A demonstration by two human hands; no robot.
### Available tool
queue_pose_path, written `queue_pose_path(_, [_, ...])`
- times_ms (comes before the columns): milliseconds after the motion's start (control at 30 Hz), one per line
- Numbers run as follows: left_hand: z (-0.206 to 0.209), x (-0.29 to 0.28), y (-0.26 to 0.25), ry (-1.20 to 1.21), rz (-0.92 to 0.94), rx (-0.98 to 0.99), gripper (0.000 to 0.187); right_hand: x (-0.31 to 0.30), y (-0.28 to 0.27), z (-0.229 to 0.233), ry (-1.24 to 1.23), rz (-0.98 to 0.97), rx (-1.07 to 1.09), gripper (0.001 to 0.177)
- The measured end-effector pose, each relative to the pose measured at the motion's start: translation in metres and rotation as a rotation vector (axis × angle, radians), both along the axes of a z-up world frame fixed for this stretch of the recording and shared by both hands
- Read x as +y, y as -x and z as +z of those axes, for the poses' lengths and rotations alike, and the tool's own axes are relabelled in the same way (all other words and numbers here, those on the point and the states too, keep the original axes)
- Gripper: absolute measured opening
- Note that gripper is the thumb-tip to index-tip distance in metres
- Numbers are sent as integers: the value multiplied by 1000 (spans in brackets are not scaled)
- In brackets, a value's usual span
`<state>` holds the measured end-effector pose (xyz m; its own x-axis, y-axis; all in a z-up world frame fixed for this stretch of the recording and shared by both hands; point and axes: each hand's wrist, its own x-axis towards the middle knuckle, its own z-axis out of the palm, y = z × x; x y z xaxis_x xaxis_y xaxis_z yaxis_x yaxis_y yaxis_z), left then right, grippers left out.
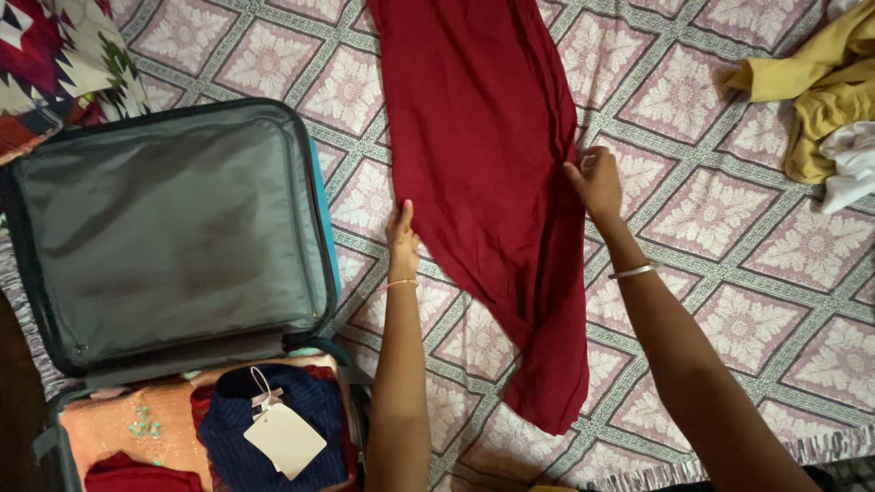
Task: The person folds several clothing items including a blue striped top, a red garment, a white shirt, and a yellow piece of clothing, and places them into an open suitcase on a bed.
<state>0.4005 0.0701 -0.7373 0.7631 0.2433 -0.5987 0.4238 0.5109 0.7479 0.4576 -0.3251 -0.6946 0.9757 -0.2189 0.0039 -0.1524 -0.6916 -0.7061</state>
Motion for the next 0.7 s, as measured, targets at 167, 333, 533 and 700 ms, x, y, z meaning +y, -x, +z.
queue_pose_path(167, [-37, -27, -5, 123, -190, -350, 44, 36, -8, 29, 319, -2, 27, 55])
queue_pose_path(333, [-19, -41, 0, -383, -365, -755, 50, 29, -19, 12, 539, 45, 39, 29])
queue_pose_path(533, [-25, -47, -10, 627, -118, -51, 40, 15, -28, -22, 519, 50, 95, 20])
queue_pose_path(700, [-29, -59, -1, 637, -160, -76, 42, -12, -37, -54, -48, -234, -3, 18])
